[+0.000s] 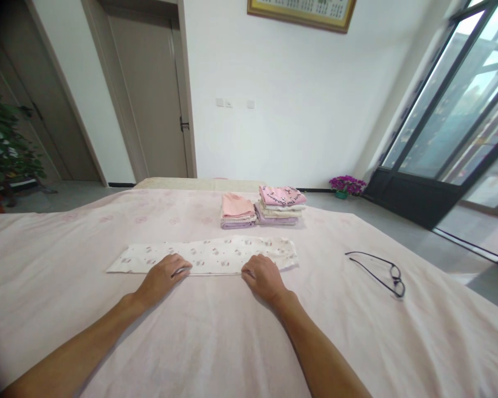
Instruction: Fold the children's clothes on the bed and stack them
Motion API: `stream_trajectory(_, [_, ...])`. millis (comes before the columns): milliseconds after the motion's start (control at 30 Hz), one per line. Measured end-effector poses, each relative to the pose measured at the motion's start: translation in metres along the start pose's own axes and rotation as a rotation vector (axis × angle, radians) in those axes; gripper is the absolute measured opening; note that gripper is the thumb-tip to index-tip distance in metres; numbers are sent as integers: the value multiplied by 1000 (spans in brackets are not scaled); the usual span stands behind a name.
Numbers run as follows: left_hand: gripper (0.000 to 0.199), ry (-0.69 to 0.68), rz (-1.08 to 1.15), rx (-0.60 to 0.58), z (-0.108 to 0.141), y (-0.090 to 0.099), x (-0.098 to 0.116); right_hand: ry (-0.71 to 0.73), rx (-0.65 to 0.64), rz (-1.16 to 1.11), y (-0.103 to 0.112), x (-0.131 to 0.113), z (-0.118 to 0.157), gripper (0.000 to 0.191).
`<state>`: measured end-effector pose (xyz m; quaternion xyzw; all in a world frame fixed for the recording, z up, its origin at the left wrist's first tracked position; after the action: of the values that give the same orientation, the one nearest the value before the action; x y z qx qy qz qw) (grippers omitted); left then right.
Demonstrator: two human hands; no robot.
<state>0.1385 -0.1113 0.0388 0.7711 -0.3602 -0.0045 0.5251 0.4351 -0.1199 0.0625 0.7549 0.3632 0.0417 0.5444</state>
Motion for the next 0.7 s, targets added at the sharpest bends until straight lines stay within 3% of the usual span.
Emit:
stream_trajectory(200, [10, -62, -62, 36, 3, 1, 4, 13, -32, 140, -4, -1, -4, 20])
stream_trajectory(400, [14, -71, -133, 48, 1, 4, 12, 15, 23, 88, -4, 7, -3, 17])
stream_trajectory(700, [18, -100, -253, 55, 3, 2, 15, 66, -48, 143, 3, 4, 6, 14])
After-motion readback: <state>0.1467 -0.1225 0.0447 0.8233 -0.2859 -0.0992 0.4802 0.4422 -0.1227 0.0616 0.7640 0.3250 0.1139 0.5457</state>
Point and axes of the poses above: each hand's wrist, its own z-axis away from the middle knuckle, its own y-axis out of the back of the hand, x = y × z, the point moved 5 cm from there along -z, towards the middle knuckle, and after that the axes turned 5 degrees about -z, right-handed, at the moved point
